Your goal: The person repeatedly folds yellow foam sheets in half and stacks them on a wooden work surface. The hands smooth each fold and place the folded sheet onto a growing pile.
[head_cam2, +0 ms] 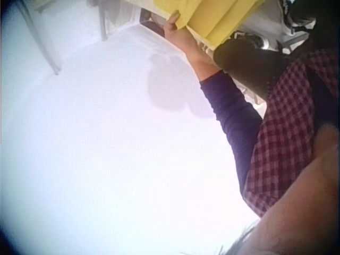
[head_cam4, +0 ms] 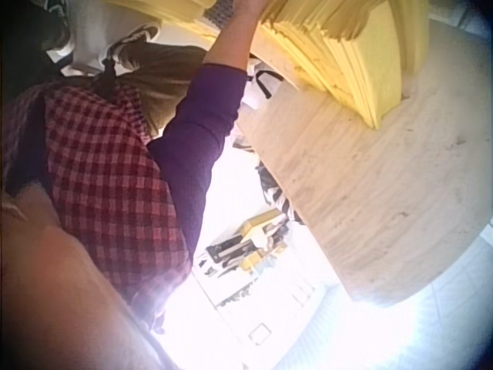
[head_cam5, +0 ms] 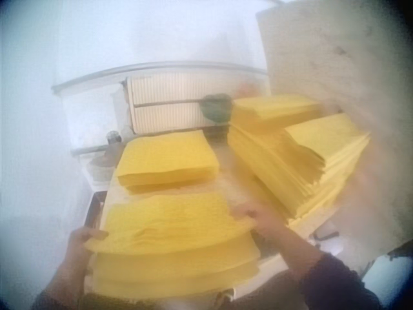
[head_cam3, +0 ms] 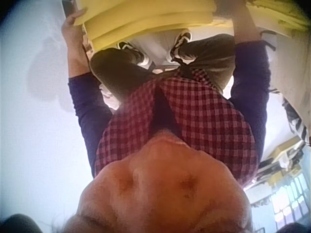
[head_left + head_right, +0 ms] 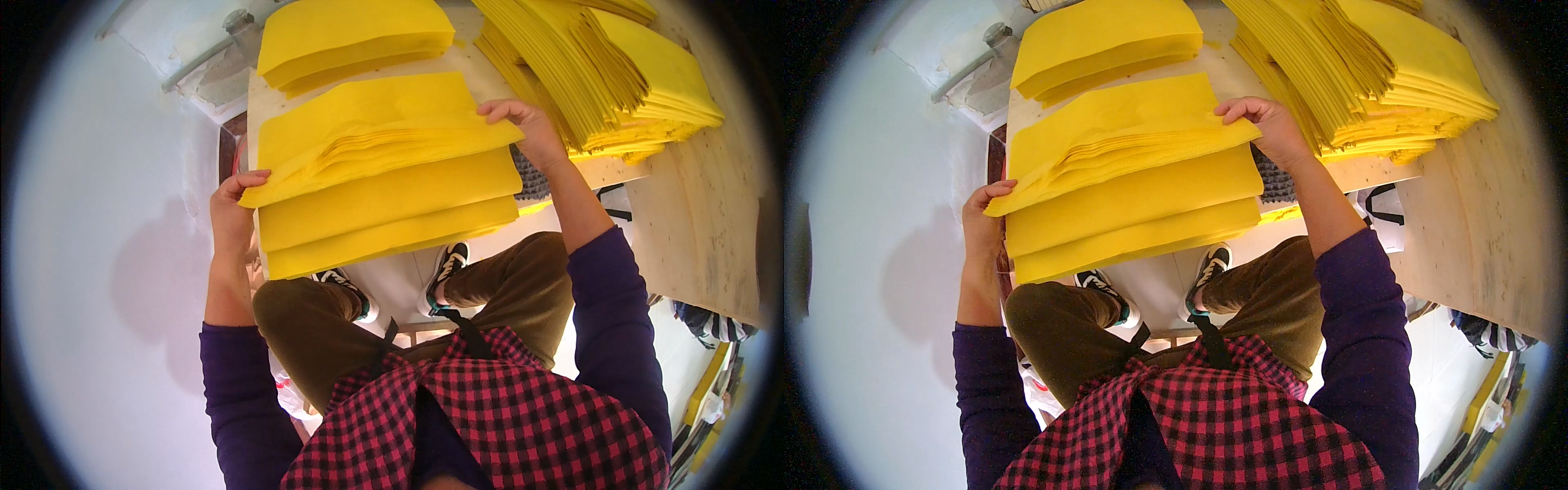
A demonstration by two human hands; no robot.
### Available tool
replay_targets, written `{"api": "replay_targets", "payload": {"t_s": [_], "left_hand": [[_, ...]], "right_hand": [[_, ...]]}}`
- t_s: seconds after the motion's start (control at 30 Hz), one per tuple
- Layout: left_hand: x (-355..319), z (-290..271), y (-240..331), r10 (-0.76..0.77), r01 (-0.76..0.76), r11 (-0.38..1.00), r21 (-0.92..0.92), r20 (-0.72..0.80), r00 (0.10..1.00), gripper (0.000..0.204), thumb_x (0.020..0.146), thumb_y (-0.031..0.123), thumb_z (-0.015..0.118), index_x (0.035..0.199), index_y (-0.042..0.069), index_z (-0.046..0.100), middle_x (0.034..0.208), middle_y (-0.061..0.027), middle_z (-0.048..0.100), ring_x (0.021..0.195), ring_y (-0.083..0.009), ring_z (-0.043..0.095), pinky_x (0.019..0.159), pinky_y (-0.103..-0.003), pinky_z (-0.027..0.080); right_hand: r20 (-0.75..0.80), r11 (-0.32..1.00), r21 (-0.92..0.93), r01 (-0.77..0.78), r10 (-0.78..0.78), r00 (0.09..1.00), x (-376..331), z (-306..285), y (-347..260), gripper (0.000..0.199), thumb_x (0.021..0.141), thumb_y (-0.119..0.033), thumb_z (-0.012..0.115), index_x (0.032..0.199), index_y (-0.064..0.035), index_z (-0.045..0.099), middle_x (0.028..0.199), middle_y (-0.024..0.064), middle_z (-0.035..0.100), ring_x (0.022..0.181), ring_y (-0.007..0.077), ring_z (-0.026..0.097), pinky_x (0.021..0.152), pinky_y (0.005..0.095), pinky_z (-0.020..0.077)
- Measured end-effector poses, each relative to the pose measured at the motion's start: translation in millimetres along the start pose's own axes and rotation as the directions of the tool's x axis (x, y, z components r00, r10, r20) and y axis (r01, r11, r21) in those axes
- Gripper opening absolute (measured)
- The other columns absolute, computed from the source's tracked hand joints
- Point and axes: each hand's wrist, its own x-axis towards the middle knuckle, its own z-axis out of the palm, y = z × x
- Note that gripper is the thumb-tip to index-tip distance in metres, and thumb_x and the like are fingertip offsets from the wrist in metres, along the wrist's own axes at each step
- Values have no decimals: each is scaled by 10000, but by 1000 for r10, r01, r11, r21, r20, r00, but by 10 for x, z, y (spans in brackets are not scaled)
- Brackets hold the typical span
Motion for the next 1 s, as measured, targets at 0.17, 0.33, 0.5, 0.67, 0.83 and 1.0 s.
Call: {"api": "replay_targets", "payload": {"t_s": [0.17,0.33,0.5,0.67,0.83,1.0], "left_hand": [[-14,-31,-98,142,-144,989,39,47,989,114,860,-80,603,918,-8,668,1072,-120,670,953,-190,637,876,-293,521],[-20,-103,37,205,-199,956,215,-8,979,151,894,-51,554,970,-8,677,1081,-84,671,1001,-157,611,908,-273,476],[-81,58,650,388,-302,815,494,-78,918,189,933,55,547,1064,4,674,1063,-68,673,1014,-133,586,896,-259,448],[-192,812,939,367,-413,771,485,192,910,281,959,174,544,1180,20,621,1207,-142,631,1173,-262,561,996,-345,414],[-235,1407,737,347,-501,447,741,372,861,417,987,308,480,1311,49,526,1366,-188,516,1317,-364,425,1097,-500,297],[-341,1520,427,237,-410,384,828,341,910,441,992,337,445,1330,64,515,1411,-184,472,1352,-359,379,1118,-519,256]], "right_hand": [[-34,998,-62,-6,4,999,-32,37,59,96,807,38,681,820,-53,655,1085,51,656,980,151,604,897,271,486],[-60,998,-67,-14,10,998,-70,48,81,137,813,78,631,784,-56,624,1110,56,641,1020,163,587,917,281,469],[-57,997,-80,-6,2,998,-63,54,116,142,803,84,632,778,-56,619,1105,57,637,1039,167,581,924,278,463],[-65,998,-58,-5,1,998,-58,49,161,146,785,89,646,780,-55,621,1110,56,638,1035,168,582,933,275,461],[-56,999,-48,26,-29,998,-77,39,174,149,789,91,648,783,-56,624,1126,58,637,1019,166,587,921,274,473],[-49,996,88,2,2,999,-90,42,203,149,818,95,622,817,-53,639,1138,61,642,1008,160,596,907,271,490]]}}
